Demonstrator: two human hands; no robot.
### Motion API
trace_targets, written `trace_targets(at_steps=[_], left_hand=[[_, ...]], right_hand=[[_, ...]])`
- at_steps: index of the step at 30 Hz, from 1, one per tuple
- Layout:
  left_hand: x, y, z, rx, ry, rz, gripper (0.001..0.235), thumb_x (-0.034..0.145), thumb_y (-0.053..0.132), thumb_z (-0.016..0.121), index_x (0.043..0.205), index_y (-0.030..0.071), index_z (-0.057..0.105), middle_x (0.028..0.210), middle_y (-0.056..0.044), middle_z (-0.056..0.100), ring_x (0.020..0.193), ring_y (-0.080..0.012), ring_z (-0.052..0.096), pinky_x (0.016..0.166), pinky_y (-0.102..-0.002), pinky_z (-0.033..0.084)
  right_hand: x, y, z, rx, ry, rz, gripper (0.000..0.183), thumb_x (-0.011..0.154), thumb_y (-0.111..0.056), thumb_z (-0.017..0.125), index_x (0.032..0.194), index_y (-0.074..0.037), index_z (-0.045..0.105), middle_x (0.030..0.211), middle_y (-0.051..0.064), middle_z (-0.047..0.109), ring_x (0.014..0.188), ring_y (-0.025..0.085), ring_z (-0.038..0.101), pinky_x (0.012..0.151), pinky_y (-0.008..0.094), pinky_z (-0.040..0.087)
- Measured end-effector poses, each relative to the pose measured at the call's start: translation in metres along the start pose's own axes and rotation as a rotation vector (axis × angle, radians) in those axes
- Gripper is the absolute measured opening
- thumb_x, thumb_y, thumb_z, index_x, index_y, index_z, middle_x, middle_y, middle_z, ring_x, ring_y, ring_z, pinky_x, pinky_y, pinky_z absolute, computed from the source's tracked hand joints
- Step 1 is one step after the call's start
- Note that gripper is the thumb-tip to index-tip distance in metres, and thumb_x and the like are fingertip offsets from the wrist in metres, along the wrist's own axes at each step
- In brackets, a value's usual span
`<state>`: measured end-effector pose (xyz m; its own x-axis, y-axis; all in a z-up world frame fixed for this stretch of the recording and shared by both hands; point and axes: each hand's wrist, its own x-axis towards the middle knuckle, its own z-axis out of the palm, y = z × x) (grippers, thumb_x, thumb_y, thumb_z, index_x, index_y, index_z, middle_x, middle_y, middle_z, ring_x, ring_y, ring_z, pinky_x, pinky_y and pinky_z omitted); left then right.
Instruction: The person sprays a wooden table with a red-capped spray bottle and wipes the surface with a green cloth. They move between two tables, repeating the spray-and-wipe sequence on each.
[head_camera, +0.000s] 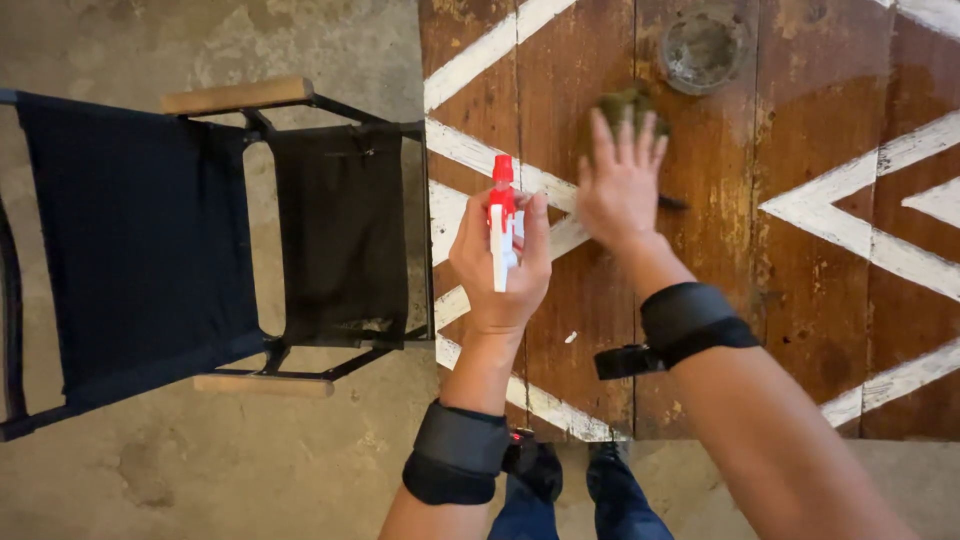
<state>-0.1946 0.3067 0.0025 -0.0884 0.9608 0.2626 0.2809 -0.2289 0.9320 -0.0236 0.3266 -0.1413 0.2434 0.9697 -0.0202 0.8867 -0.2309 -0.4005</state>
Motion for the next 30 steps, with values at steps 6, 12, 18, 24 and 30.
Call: trace_targets(at_steps=[6, 12, 18, 24, 30], left_hand=[[0.0, 0.002, 0.0, 0.06, -0.003, 0.02, 0.016, 0.098, 0.012, 0.077, 0.105, 0.003, 0.065, 0.083, -0.005, 0.069, 0.06, -0.011, 0.061, 0.057, -0.026, 0.05], [0.002, 0.009, 0.002, 0.04, -0.018, 0.043, 0.017, 0.097, 0.01, 0.075, 0.107, 0.003, 0.064, 0.088, -0.006, 0.07, 0.062, -0.0138, 0.063, 0.057, -0.026, 0.051], [-0.011, 0.012, 0.009, 0.068, -0.03, 0.124, 0.017, 0.099, 0.01, 0.075, 0.107, 0.004, 0.062, 0.09, -0.005, 0.069, 0.067, -0.0144, 0.065, 0.062, -0.027, 0.052], [-0.012, 0.015, 0.01, 0.032, -0.037, 0.043, 0.016, 0.098, 0.009, 0.074, 0.107, 0.004, 0.063, 0.092, -0.007, 0.07, 0.065, -0.0139, 0.066, 0.058, -0.025, 0.052], [-0.012, 0.013, 0.014, 0.041, -0.025, 0.039, 0.014, 0.098, 0.009, 0.074, 0.105, 0.003, 0.063, 0.087, -0.006, 0.07, 0.062, -0.0138, 0.063, 0.057, -0.027, 0.05]], right_hand=[[-0.02, -0.045, -0.03, 0.059, -0.132, -0.272, 0.062, 0.102, -0.035, 0.056, 0.158, -0.018, 0.039, 0.163, 0.02, 0.034, 0.156, 0.043, 0.019, 0.126, 0.06, 0.01], [-0.033, 0.013, -0.046, -0.063, -0.093, -0.114, 0.058, 0.104, -0.035, 0.051, 0.159, -0.019, 0.038, 0.169, 0.01, 0.031, 0.16, 0.032, 0.019, 0.128, 0.058, 0.002], [-0.03, 0.09, -0.082, -0.153, -0.158, 0.399, 0.064, 0.109, -0.041, 0.035, 0.164, -0.019, 0.014, 0.172, 0.008, 0.012, 0.158, 0.027, 0.0, 0.12, 0.062, -0.012], [-0.029, 0.104, -0.052, -0.137, -0.058, 0.382, 0.061, 0.114, -0.036, 0.032, 0.168, -0.017, 0.011, 0.172, 0.017, 0.008, 0.157, 0.04, -0.002, 0.122, 0.061, -0.01], [-0.058, 0.061, -0.079, -0.1, -0.17, 0.129, 0.061, 0.108, -0.04, 0.038, 0.165, -0.024, 0.025, 0.174, 0.009, 0.02, 0.163, 0.034, 0.005, 0.131, 0.057, -0.006]])
